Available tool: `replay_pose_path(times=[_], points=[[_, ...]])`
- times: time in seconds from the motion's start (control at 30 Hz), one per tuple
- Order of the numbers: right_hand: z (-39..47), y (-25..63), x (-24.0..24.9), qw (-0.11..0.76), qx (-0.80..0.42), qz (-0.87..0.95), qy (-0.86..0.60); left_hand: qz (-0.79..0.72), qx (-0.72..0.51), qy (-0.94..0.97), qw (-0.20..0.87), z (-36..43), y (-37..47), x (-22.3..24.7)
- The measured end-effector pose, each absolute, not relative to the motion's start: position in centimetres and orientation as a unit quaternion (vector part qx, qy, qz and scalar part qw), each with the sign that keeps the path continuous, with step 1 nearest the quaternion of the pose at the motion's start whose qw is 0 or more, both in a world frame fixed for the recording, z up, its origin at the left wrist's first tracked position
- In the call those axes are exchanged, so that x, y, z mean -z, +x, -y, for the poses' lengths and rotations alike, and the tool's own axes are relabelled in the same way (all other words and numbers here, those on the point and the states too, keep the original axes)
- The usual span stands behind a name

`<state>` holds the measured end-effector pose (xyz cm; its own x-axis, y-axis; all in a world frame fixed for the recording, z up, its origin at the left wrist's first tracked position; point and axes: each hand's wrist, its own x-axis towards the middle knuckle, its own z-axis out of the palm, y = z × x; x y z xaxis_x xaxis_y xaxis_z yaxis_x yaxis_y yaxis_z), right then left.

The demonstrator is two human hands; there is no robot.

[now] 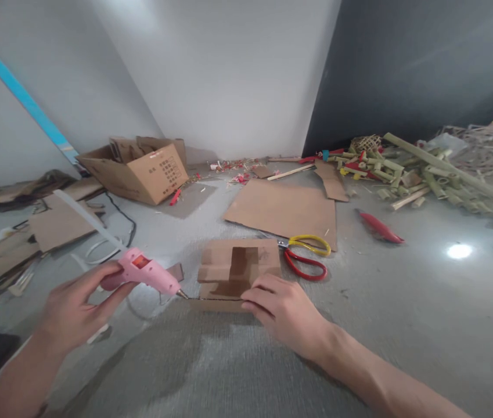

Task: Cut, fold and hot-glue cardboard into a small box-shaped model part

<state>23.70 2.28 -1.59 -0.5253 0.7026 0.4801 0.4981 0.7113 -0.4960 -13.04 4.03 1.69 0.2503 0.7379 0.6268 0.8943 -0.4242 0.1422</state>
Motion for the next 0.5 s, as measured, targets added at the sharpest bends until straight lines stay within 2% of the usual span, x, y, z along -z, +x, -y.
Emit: replay_pose_path(times=[0.5], points=[[-2.32, 23.65, 1.53, 0.342, -0.146, 0.861, -0.346, 0.525, 0.322, -0.78, 0.115, -4.05, -13.32, -1.62]])
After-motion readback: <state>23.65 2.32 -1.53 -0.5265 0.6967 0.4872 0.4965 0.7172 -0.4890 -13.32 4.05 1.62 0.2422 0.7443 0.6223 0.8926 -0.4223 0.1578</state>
